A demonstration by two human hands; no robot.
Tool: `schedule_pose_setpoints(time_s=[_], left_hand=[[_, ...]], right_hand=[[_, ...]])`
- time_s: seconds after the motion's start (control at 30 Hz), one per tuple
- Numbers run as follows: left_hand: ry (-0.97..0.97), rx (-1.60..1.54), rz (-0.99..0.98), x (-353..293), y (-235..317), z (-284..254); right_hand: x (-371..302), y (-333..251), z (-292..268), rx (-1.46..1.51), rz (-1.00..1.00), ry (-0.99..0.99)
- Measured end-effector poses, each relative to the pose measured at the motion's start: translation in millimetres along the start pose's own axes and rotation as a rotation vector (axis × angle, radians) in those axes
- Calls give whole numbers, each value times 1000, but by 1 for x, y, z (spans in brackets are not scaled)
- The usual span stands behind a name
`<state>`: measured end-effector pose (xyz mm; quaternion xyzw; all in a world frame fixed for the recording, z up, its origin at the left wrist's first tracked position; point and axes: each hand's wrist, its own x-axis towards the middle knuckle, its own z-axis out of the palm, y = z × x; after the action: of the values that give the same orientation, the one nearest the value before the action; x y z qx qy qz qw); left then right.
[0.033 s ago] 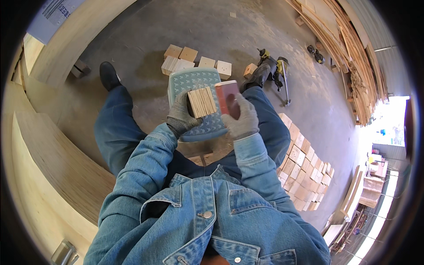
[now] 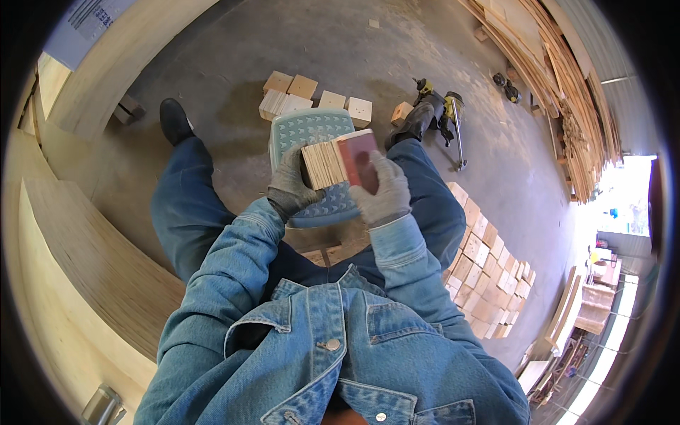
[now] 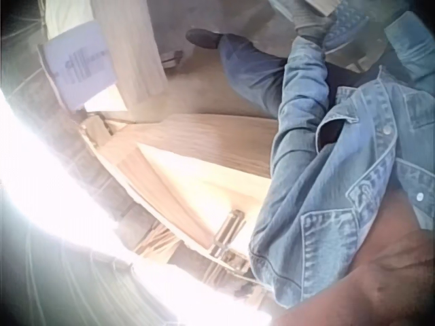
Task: The person sits on the floor and sands small wooden blocks one at a time using a sanding block. They pick up each block, rub its surfaces, and place it into a growing stack nearby.
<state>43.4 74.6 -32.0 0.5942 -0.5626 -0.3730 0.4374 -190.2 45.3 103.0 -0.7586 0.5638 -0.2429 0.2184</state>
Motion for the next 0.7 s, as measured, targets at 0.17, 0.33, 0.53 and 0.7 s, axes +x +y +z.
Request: schedule_pose_setpoints(time_s=[0.17, 0.33, 0.53, 0.7], left_hand=[[29, 8, 49, 3, 12, 8], [82, -11, 89, 0, 18, 8], [167, 57, 154, 8, 29, 8], [167, 8, 116, 6, 7, 13]], right_hand=[[-15, -26, 12, -342, -204, -134], [-5, -39, 16, -348, -267, -144], [44, -28, 26, -301, -281, -17], [107, -58, 28, -502, -142, -167]])
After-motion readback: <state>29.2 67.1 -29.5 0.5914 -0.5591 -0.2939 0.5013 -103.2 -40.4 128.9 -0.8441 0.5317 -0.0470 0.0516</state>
